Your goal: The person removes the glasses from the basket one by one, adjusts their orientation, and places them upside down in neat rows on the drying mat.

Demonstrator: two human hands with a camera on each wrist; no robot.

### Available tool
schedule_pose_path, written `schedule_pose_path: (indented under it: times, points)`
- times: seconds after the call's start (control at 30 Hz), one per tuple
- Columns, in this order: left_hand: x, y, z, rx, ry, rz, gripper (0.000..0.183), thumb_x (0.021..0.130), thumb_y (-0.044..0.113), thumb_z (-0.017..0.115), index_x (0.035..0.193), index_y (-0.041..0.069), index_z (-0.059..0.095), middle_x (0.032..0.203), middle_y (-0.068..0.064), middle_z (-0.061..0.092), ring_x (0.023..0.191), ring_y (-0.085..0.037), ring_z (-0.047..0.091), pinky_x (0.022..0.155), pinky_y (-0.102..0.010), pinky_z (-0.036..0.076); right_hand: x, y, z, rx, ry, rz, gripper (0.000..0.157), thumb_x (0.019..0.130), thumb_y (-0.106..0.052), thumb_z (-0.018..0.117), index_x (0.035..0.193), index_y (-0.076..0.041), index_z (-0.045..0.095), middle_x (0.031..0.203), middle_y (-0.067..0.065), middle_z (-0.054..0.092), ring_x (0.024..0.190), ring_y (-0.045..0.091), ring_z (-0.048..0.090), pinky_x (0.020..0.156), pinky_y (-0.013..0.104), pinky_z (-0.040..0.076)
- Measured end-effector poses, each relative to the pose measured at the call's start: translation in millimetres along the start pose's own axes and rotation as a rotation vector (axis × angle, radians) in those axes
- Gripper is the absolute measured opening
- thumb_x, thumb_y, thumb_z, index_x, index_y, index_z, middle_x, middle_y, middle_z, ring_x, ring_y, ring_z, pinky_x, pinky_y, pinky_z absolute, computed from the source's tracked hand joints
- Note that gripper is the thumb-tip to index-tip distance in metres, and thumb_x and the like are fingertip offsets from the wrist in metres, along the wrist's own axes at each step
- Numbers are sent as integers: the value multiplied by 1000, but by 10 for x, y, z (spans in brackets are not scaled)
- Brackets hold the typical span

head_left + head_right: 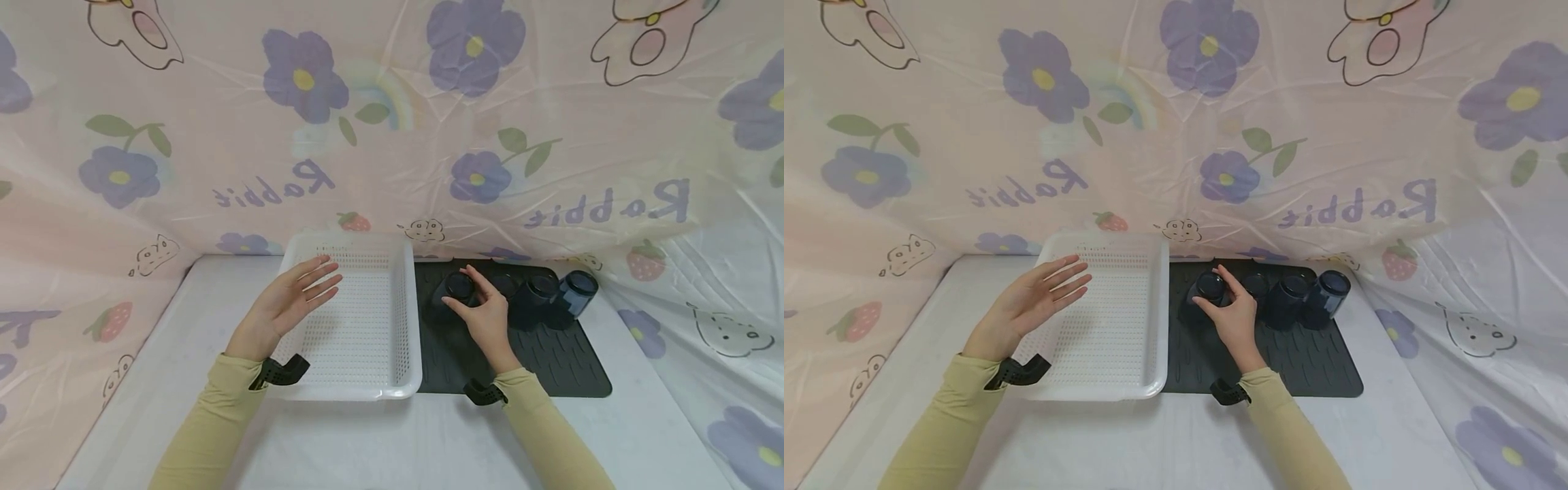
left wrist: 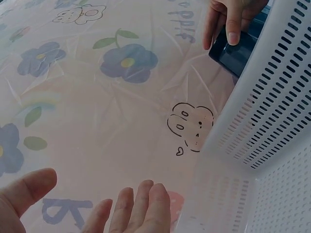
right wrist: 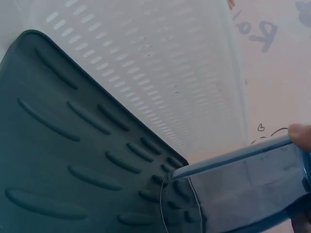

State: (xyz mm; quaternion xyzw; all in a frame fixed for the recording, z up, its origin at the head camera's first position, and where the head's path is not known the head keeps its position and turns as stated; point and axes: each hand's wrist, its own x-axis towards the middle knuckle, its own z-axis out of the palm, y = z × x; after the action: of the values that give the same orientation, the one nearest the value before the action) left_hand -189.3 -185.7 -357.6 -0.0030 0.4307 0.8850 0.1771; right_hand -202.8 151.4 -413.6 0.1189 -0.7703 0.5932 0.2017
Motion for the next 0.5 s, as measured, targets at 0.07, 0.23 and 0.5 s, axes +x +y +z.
schedule_pose_path:
  times: [0.07, 0.23, 0.5]
  points:
    - [-3, 15, -13, -10, 7, 6, 57, 103, 19, 44, 152, 6, 17, 154, -16, 18, 139, -35, 25, 112, -39, 29, -5, 23, 13, 4, 2, 5, 70, 73, 7, 79, 135, 5, 49, 128, 21, 57, 124, 33, 50, 102, 47, 39]
    - [-35, 83, -53, -51, 30, 10, 58, 102, 18, 48, 151, 7, 18, 155, -15, 18, 139, -34, 27, 112, -38, 30, -6, 68, 42, 7, 1, 21, 70, 73, 6, 80, 136, 3, 50, 129, 19, 57, 123, 31, 50, 104, 46, 39]
    - [-89, 201, -125, -100, 19, 32, 60, 103, 17, 45, 153, 9, 14, 156, -14, 13, 141, -32, 21, 114, -38, 26, 27, 129, 83, 53, -33, 41, 69, 74, 8, 78, 136, 3, 47, 131, 21, 54, 125, 31, 48, 108, 43, 35]
